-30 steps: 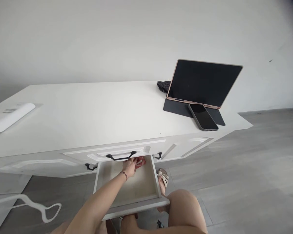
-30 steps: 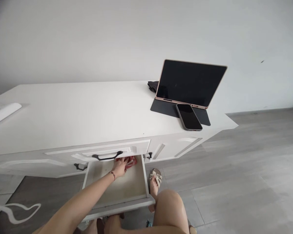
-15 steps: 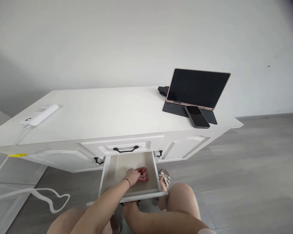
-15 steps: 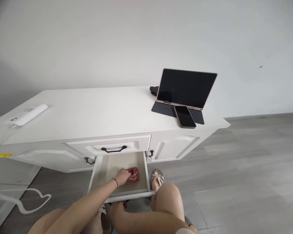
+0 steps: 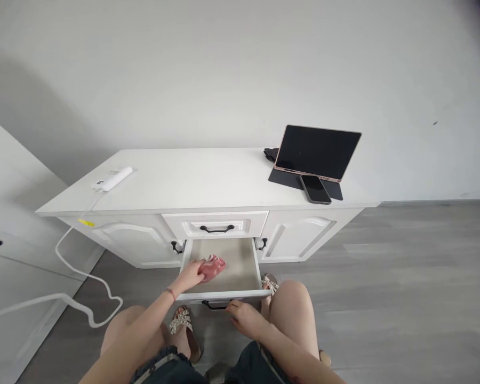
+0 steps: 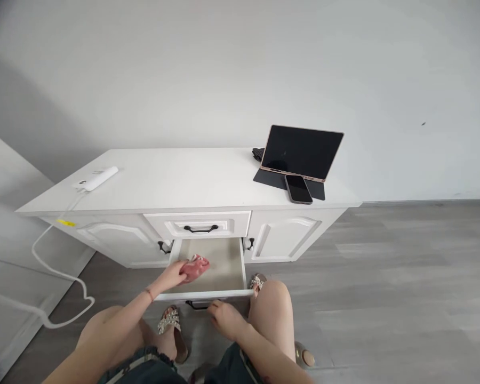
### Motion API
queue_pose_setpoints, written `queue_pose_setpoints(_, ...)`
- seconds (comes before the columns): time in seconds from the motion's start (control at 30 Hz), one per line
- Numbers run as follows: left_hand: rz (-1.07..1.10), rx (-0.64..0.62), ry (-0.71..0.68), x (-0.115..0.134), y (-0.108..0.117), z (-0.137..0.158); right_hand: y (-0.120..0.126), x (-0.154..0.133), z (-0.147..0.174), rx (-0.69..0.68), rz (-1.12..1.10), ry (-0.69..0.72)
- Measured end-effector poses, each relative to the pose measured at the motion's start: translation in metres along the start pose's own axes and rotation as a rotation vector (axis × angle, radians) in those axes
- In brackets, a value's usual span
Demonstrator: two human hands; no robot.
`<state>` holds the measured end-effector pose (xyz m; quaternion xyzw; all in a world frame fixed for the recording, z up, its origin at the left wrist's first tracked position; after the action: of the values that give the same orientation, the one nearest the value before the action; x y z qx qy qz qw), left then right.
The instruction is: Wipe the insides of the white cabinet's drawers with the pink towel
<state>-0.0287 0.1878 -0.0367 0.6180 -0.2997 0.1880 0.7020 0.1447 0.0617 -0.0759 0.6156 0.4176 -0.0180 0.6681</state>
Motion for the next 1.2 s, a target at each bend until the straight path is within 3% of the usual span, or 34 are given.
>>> queue_pose_setpoints(0.07,0.321,0.25,0.173,-0.02,0.032,0.029,0.034,0.0,0.01,0.174,-0.09,0.017)
queue_pose_setpoints(0.13,0.688,0.465,0.382,-0.045,0.045,0.067,0.064,0.01,0.017,0.339,-0.044,-0.019)
queue_pose_setpoints(0.23,1.188,0.564,0.638,-0.067,0.029,0.116,0.09,0.033,0.021,0.454,0.094,-0.043)
queue_pose_setpoints(0.33,1.329,0.581,0.783,-0.071,0.004,0.146,0.093,0.055,0.022,0.474,0.133,-0.052)
queue_pose_setpoints(0.43,1.116,0.77,0.774,-0.077,-0.001,0.161,0.083,0.069,0.024,0.51,0.124,-0.132)
queue_pose_setpoints(0.57,0.402,1.038,0.485,-0.069,0.013,0.168,0.062,0.073,0.027,0.541,0.124,-0.226)
queue_pose_setpoints(0.67,0.026,1.11,0.383,-0.058,0.005,0.166,0.054,0.075,0.03,0.606,0.105,-0.295)
queue_pose_setpoints(0.83,-0.162,1.063,0.267,-0.037,-0.02,0.148,0.061,0.096,0.043,0.8,-0.094,-0.403)
queue_pose_setpoints(0.97,-0.215,0.975,0.202,-0.02,-0.033,0.143,0.06,0.134,0.063,0.932,-0.307,-0.727)
queue_pose_setpoints(1.03,-0.244,0.913,0.147,-0.011,-0.041,0.141,0.055,0.145,0.069,0.972,-0.436,-0.823)
queue_pose_setpoints(1.2,-0.321,0.783,0.02,0.02,-0.064,0.132,0.057,0.142,0.072,1.028,-0.47,-0.807)
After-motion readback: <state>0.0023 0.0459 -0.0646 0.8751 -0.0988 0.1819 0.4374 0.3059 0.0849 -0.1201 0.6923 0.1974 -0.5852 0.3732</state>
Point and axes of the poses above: each hand's wrist, its own z-axis away from the middle knuckle, its own y-axis out of the back of the hand, x = y × z, the point moved 7 cm from there along -z, towards the middle knuckle, and after that the axes turned 11 degrees about x, right-handed, at the moved point
